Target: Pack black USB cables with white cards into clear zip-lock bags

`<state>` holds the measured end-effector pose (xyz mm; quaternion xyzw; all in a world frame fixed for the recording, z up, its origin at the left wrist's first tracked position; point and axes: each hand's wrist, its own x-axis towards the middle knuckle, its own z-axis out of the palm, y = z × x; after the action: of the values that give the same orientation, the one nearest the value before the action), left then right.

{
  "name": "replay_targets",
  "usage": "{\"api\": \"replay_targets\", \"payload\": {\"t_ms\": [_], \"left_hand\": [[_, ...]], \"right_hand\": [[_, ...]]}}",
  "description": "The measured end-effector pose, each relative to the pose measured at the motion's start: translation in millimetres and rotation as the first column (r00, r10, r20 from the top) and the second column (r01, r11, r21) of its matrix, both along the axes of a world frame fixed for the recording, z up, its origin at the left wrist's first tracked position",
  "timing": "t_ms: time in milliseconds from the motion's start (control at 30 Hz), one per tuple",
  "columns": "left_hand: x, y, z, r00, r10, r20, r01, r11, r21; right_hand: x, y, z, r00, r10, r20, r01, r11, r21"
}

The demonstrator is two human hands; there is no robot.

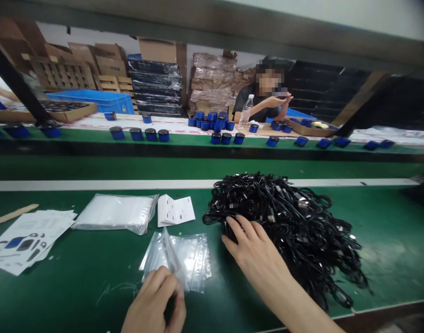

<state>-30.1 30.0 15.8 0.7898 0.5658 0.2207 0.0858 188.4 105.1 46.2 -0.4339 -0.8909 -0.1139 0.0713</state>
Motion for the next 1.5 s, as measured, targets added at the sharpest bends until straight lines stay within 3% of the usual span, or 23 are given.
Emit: {"api": "replay_targets", "payload": {"t_ms": [100,167,267,333,367,433,533,700,900,1000,1167,1267,1400,1467,1500], "left_hand": [[4.9,5.7,-1.7,0.999,0.038,0.003,-0.038,0.999,0.001],[7.7,9.2,-3.5,0.998,0.058,0.01,-0.059,0.997,0.051],[8.4,14.4,-3.8,0.998,0.062,0.02,-0.064,0.99,0.122],[7.0,17.2,-2.4,0.998,0.058,0.033,-0.062,0.989,0.136],[6.2,18.1,-1.5,0.998,0.054,0.037,-0.058,0.989,0.133],[4.8,19.0,0.0,0.999,0.039,0.034,-0.043,0.992,0.118],[4.5,18.2,0.1,1.0,0.017,0.022,-0.019,0.994,0.109],[7.6,13.4,-4.4,0.995,0.085,0.043,-0.091,0.983,0.162],[11.0,12.3,-11.7,0.993,0.099,0.058,-0.105,0.987,0.119],[13.7,13.7,-12.0,0.991,0.11,0.072,-0.118,0.986,0.118],[20.6,14.2,-7.4,0.994,0.094,0.058,-0.101,0.986,0.132],[25.1,12.9,-6.8,0.997,0.067,0.043,-0.073,0.985,0.156],[26.8,8.9,-10.0,0.997,0.069,0.025,-0.072,0.985,0.154],[25.4,6.4,-11.4,0.998,0.059,0.014,-0.061,0.989,0.133],[24.5,5.3,-11.7,0.999,0.05,0.012,-0.051,0.99,0.129]], "right_hand": [[1.0,14.6,-8.5,0.988,0.155,-0.012,-0.155,0.988,-0.005],[-3.7,13.2,-9.6,0.955,0.165,-0.248,-0.182,0.982,-0.048],[-15.7,-5.9,-3.8,0.752,-0.06,-0.656,-0.189,0.934,-0.302],[-24.8,-23.4,-0.3,0.654,-0.192,-0.732,-0.26,0.851,-0.455],[-28.9,-31.5,-0.3,0.655,-0.212,-0.726,-0.283,0.821,-0.495],[-35.7,-44.2,-5.5,0.708,-0.178,-0.684,-0.284,0.815,-0.506],[-41.5,-53.7,-22.4,0.778,-0.111,-0.619,-0.207,0.884,-0.419],[-46.0,-58.9,-44.0,0.806,-0.115,-0.581,-0.042,0.967,-0.249],[-54.3,-67.8,-60.6,0.855,-0.157,-0.495,0.159,0.986,-0.039],[-57.9,-71.6,-66.3,0.878,-0.178,-0.445,0.197,0.98,-0.003],[-59.8,-71.0,-59.8,0.807,-0.173,-0.565,0.16,0.984,-0.074],[-60.8,-67.0,-57.3,0.693,-0.215,-0.688,0.093,0.973,-0.21],[-57.0,-62.1,-53.5,0.593,-0.348,-0.726,0.038,0.913,-0.406],[-48.5,-60.9,-45.4,0.571,-0.344,-0.745,-0.107,0.869,-0.483],[-42.8,-60.6,-40.2,0.562,-0.33,-0.758,-0.231,0.818,-0.527]]}}
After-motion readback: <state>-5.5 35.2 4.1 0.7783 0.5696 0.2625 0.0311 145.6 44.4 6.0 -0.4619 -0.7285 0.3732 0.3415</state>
